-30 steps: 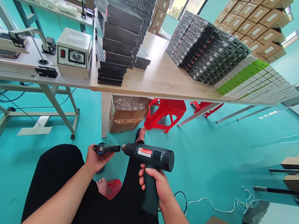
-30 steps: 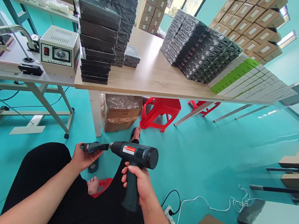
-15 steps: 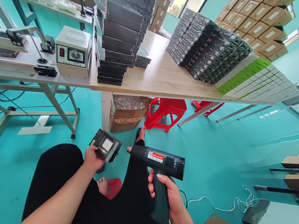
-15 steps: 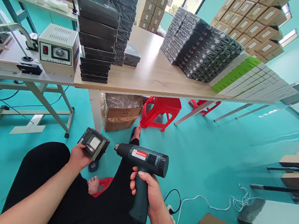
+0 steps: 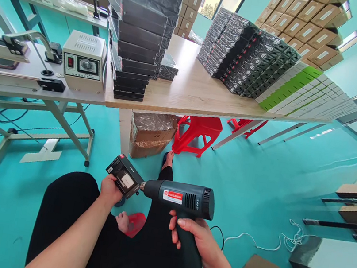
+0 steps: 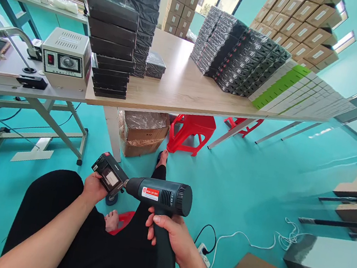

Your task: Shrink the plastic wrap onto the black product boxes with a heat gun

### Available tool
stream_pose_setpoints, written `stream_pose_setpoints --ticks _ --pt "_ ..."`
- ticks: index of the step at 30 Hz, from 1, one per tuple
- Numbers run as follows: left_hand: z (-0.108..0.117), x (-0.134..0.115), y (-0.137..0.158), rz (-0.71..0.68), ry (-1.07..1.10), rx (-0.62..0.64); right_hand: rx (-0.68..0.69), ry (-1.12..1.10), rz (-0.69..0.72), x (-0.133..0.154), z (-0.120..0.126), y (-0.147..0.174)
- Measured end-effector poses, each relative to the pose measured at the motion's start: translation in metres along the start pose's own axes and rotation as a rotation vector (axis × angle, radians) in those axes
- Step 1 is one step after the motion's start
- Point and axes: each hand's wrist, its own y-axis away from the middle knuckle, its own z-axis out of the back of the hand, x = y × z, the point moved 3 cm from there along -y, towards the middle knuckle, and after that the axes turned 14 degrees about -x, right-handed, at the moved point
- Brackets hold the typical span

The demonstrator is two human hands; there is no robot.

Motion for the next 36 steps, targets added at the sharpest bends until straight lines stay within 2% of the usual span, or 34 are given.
stream_pose_setpoints --ticks 5,11,25,29,36 --pt "-0.002 0.001 0.003 0.028 0.006 0.046 -0.113 -0.124 -0.009 -0.004 0.001 -0.011" --pt "0.001 0.005 -0.002 0.118 -0.004 0.009 -0.075 -0.330 -0.032 -0.012 0.002 -0.016" --pt "0.005 0.008 -0.008 0.144 -0.006 -0.018 -0.039 -0.327 -0.030 -0.009 -0.013 -0.015" --pt "0.007 0.007 -0.009 0.185 0.030 -0.056 -0.081 -0.350 -0.037 -0.009 -0.005 -0.018" --pt "0.009 0.005 -0.007 0.217 0.105 -0.149 -0.180 -0.497 -0.203 -0.019 0.026 -0.023"
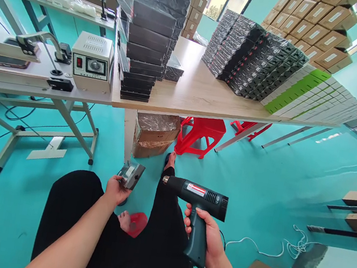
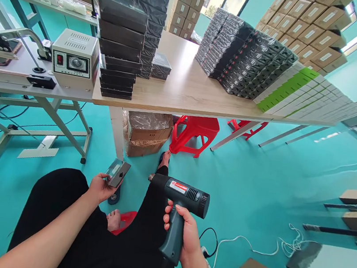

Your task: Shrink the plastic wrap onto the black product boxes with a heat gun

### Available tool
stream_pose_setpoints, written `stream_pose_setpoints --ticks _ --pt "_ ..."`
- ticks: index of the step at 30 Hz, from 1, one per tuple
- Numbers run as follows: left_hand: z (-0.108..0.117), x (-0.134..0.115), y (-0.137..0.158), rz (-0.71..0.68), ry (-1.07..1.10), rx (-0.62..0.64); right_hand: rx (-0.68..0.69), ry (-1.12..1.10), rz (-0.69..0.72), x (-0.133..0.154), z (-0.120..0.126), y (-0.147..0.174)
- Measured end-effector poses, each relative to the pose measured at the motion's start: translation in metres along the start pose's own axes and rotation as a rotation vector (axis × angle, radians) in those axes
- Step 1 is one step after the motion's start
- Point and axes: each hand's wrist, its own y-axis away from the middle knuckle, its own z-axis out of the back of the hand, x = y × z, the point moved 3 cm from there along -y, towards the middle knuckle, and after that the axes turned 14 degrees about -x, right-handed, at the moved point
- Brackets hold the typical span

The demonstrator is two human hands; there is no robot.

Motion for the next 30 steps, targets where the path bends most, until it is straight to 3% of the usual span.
stream_pose_setpoints --ticks 8,11,14,18,23,27,30 --pt "-0.001 0.002 0.001 -0.055 -0.122 0.069 0.004 0.035 -0.008 -0.005 0.007 0.003" --pt "-0.003 0.002 0.006 -0.104 -0.180 0.131 0.071 0.159 0.032 -0.008 -0.001 0.011" --pt "-0.004 0.000 0.010 -0.163 -0.192 0.111 0.149 0.317 0.095 -0.008 -0.009 0.019" --pt "-0.005 -0.003 0.009 -0.221 -0.187 0.091 0.154 0.398 0.178 -0.002 -0.012 0.024" --pt "-0.007 -0.002 0.009 -0.269 -0.196 0.113 0.233 0.521 0.137 -0.005 -0.011 0.026" --pt "-0.009 0.000 0.011 -0.262 -0.203 0.145 0.123 0.500 0.206 -0.005 -0.005 0.024" --pt "-0.009 0.000 0.011 -0.261 -0.229 0.152 0.180 0.512 0.158 -0.008 -0.002 0.025"
